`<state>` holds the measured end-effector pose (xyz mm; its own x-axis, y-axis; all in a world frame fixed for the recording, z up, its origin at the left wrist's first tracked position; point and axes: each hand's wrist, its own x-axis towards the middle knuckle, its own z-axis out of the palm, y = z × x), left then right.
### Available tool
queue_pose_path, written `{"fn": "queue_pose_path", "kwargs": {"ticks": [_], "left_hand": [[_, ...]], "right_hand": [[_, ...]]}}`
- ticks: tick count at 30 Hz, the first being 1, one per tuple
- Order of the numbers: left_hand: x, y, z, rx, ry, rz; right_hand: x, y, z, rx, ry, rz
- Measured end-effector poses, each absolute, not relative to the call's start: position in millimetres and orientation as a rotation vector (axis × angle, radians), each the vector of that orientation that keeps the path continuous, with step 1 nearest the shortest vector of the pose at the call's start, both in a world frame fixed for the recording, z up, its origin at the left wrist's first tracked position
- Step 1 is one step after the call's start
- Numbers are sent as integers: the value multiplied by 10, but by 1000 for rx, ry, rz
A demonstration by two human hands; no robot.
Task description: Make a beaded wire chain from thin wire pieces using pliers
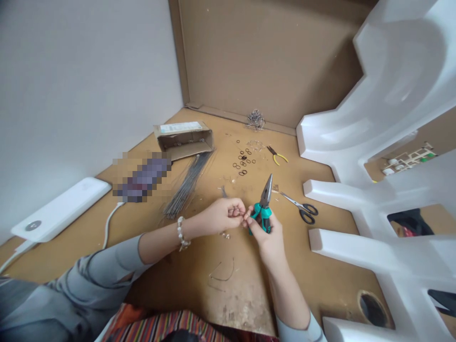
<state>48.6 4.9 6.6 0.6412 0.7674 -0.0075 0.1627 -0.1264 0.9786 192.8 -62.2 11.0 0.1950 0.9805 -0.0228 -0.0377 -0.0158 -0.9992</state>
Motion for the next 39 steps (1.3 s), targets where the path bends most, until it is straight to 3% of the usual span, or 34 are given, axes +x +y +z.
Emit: {"fn": "queue_pose_path", "kwargs": {"ticks": [8,14,19,24,33,39], "left_hand": [[441,10,143,1771,710,534],[416,-50,222,2041,682,714],[449,-4,188,1726,605,718],[412,152,162,1225,631,507],[29,403,534,1182,509,485],[-101,506,572,1148,469,513]], "right_hand": [[1963,-628,107,-1290,-1034,1113],[2016,-611,156,-1165,-927,1195],[2045,-634,175,-1178,-983,1205],[2129,-631,144,-1307,-1117,1005],[2219,-541,48,-1761,-1501,707],[2173,-552,45,-1699,-1696,617]]}}
